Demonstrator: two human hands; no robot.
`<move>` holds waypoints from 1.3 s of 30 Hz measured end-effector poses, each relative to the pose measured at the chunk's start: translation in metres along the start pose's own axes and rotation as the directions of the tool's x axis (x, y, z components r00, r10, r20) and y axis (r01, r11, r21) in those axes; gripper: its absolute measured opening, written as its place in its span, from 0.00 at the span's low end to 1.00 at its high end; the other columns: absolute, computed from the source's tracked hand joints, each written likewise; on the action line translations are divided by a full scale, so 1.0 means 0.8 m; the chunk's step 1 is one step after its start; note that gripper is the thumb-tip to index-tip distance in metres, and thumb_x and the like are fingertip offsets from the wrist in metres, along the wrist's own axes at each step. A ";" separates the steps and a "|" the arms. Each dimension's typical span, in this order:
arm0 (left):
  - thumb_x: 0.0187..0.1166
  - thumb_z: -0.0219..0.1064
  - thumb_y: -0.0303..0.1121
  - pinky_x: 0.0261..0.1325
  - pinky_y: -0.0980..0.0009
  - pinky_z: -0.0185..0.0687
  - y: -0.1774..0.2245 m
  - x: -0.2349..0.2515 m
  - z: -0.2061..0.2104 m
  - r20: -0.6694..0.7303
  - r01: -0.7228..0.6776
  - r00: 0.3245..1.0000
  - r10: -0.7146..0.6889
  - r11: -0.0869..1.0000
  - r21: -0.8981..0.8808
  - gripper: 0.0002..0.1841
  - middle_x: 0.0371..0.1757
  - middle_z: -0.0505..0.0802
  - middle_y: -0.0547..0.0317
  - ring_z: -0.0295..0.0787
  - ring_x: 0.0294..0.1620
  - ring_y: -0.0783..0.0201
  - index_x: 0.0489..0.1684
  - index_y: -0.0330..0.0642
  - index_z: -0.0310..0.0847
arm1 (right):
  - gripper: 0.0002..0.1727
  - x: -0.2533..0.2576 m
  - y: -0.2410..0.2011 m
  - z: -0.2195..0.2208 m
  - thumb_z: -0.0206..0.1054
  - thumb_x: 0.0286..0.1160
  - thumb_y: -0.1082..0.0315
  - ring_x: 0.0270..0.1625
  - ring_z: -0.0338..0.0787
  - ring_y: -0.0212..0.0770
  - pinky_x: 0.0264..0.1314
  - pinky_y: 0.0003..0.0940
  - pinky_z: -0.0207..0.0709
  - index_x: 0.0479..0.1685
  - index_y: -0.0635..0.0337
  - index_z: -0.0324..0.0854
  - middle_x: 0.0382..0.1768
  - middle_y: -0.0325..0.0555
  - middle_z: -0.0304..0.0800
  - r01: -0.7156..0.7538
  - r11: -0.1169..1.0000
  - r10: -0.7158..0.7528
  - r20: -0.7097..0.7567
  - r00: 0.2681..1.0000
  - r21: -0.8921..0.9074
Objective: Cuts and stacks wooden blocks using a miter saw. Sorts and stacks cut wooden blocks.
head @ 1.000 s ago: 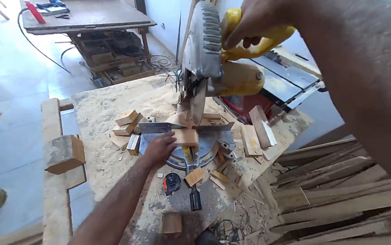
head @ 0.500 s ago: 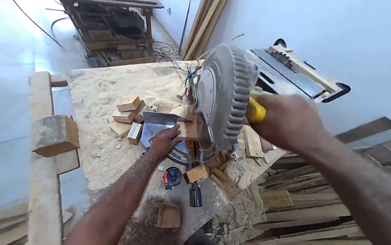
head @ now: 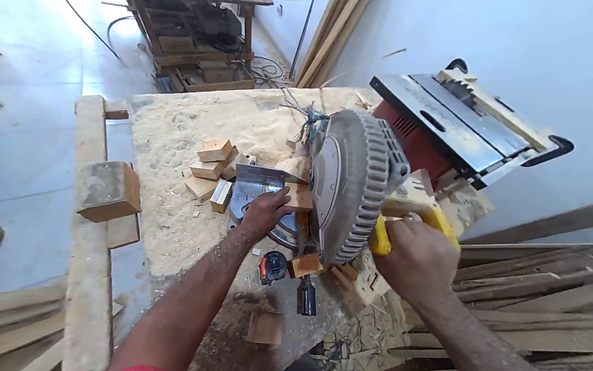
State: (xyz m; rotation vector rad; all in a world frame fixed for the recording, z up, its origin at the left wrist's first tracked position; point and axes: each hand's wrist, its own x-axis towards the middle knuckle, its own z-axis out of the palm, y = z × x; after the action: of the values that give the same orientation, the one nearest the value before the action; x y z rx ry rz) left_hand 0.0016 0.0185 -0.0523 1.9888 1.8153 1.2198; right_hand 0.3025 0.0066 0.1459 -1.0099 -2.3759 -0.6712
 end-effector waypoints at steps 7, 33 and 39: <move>0.76 0.76 0.45 0.82 0.50 0.73 0.007 0.005 -0.009 0.068 0.042 0.997 -0.039 0.998 -0.045 0.19 0.84 0.77 0.48 0.79 0.80 0.51 0.53 0.40 0.92 | 0.15 0.111 0.052 -0.068 0.71 0.68 0.48 0.30 0.91 0.60 0.23 0.64 0.77 0.38 0.50 0.86 0.26 0.51 0.88 -0.034 0.997 0.006 0.347 0.938 0.076; 0.72 0.74 0.60 0.71 0.28 0.71 -0.050 0.090 -0.166 -0.308 0.729 0.669 -0.676 0.677 0.098 0.39 0.66 0.85 0.25 0.81 0.69 0.29 0.71 0.34 0.77 | 0.25 -0.115 -0.109 0.103 0.69 0.78 0.60 0.73 0.85 0.48 0.77 0.48 0.79 0.75 0.53 0.81 0.70 0.48 0.87 -0.302 0.640 -0.132 0.488 0.863 0.706; 0.84 0.63 0.48 0.80 0.52 0.72 -0.036 0.075 -0.150 -0.253 0.582 0.789 -0.560 0.813 0.016 0.31 0.74 0.82 0.31 0.80 0.75 0.45 0.77 0.32 0.74 | 0.26 -0.111 -0.156 0.075 0.70 0.78 0.65 0.73 0.83 0.61 0.70 0.55 0.82 0.77 0.52 0.78 0.75 0.60 0.78 -0.305 0.389 -0.401 0.458 0.793 0.869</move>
State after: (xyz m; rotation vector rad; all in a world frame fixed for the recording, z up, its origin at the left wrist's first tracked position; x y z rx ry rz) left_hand -0.1047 0.0340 0.0330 1.1875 2.3841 1.2105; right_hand 0.2499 -0.0800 0.0168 -0.6058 -2.6259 1.1824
